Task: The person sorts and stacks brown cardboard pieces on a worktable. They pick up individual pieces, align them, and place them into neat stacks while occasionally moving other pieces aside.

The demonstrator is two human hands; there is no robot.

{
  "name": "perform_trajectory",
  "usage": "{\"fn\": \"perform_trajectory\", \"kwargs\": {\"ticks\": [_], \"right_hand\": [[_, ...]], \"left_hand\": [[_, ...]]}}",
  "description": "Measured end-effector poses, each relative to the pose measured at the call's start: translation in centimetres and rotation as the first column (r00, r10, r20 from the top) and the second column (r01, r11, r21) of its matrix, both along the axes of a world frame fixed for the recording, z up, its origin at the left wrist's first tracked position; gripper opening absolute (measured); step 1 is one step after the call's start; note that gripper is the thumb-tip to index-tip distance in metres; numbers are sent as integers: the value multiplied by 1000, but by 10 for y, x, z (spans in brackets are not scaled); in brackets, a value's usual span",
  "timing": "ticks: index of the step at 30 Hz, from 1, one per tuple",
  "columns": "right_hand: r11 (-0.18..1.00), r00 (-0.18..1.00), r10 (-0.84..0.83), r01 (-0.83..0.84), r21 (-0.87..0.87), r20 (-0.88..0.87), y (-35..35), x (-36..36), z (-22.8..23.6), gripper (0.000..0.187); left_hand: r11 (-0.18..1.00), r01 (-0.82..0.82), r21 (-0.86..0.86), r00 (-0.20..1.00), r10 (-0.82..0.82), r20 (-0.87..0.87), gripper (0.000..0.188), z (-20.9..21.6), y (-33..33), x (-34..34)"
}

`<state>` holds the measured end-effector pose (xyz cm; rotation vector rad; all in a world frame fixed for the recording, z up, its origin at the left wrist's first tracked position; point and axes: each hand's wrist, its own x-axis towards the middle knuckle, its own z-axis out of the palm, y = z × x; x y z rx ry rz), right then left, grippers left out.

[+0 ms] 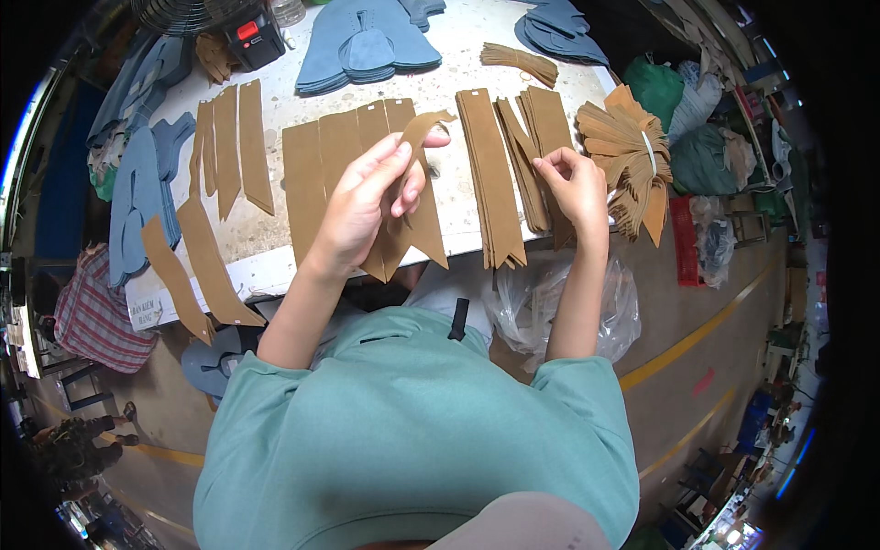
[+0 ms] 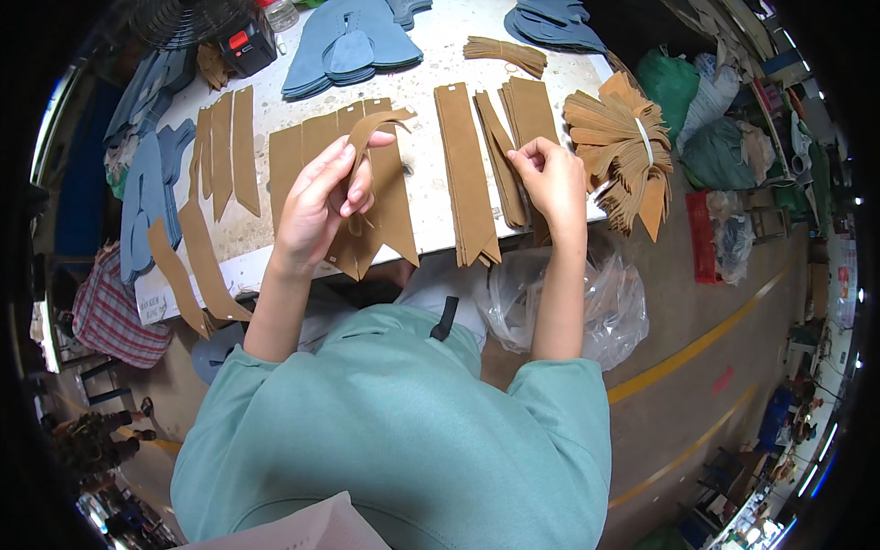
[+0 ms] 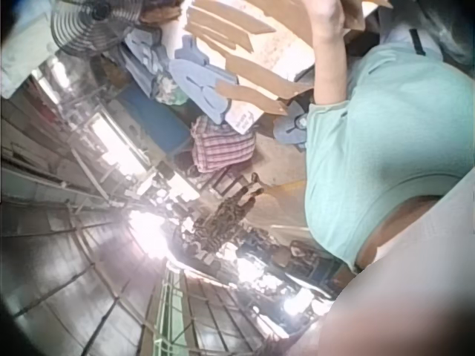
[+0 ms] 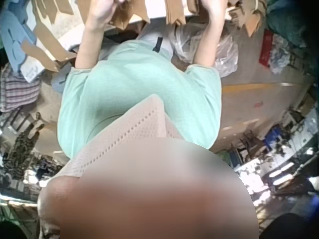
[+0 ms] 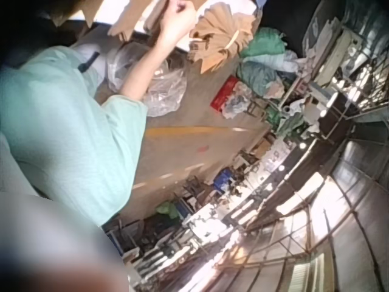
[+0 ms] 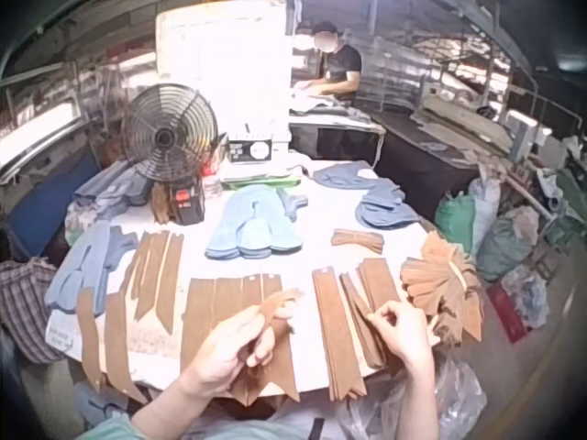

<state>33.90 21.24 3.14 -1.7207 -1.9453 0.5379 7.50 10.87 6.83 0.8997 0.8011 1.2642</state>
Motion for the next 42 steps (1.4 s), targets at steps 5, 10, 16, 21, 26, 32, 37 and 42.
{"fn": "perform_trajectory", "kwargs": {"ticks": [5,10,16,21,26,32,37,42], "right_hand": [[995,970,65,-81,-59,-233,1,4,-9,26],[998,990,35,-42,-49,-139,-4,1,-13,33],[965,995,9,-35,259,102,-15,-8,-6,27],[862,592,179,-480,-165,-786,-33,-17,17,44],[901,455,12,-392,-188,-890,-24,-14,33,28],[926,662,120,-344,-157,-740,21,9,42,22],[908,787,234,-386,-160,-571,73,-4,31,25],[890,846,231,-383,-247,-480,113,-21,-3,27]], "left_hand": [[1000,-1,6,1000,1,-11,36,-3,0,-1],[1000,0,-1,999,0,-40,37,-3,-1,1],[1000,9,-19,1000,-9,-20,35,2,0,5],[994,95,52,993,-91,-69,34,-4,11,47],[965,262,1,926,-251,-283,27,-20,15,91],[926,329,-186,943,-331,23,30,-43,16,121],[873,354,-336,933,-302,196,30,-48,25,138],[833,311,-458,938,-190,290,29,-48,37,146]]}}
